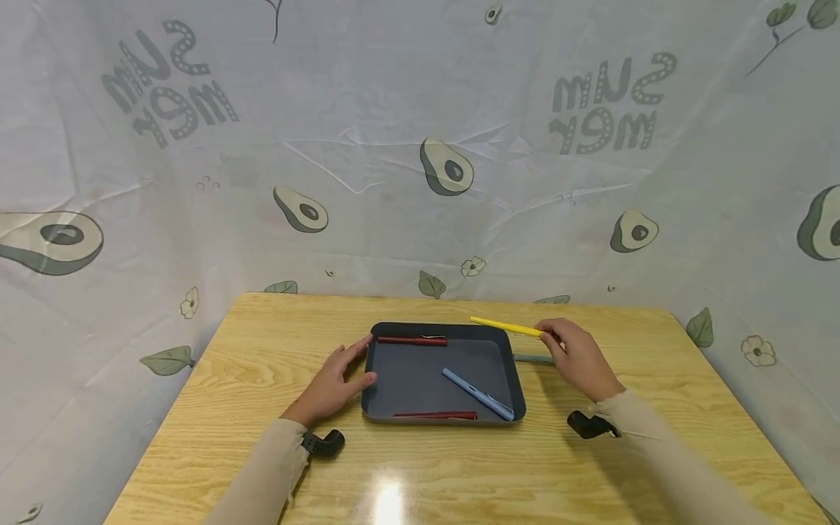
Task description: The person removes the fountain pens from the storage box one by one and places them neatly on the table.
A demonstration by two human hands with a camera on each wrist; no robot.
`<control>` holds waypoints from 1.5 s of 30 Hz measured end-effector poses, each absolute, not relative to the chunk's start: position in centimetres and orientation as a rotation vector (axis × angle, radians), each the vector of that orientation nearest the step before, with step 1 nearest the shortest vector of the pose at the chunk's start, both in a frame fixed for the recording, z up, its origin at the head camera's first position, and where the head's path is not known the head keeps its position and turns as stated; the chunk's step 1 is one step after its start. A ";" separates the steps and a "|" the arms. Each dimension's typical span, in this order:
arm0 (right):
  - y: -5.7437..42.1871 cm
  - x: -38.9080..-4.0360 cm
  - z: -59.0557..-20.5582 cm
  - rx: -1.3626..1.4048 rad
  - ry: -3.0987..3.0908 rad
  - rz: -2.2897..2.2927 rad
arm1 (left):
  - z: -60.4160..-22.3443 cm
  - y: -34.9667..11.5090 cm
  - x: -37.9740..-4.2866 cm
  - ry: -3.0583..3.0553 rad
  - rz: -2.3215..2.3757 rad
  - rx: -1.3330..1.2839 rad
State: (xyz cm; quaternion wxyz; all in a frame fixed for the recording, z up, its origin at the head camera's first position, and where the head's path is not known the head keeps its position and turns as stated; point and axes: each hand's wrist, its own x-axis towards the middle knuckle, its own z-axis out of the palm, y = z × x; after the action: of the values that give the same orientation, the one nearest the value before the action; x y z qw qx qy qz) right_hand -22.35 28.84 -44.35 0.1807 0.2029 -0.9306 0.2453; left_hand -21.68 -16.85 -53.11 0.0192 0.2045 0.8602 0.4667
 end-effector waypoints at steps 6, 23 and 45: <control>31.9 -21.6 -44.9 0.531 -2.618 0.687 | -53.2 -16.7 -21.6 2.673 1.437 0.639; 35.8 -21.2 -46.5 0.461 -2.744 0.683 | -52.7 -16.8 -21.7 2.668 1.446 0.647; 37.0 -22.1 -46.8 0.520 -2.761 0.679 | -52.3 -16.7 -21.5 2.646 1.470 0.642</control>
State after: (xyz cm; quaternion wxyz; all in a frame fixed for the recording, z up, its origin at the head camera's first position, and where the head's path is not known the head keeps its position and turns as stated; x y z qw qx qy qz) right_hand -22.06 36.95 -46.81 0.1251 0.1785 -0.9477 0.2329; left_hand -21.48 -16.73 -52.28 0.0238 0.2074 0.8549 0.4750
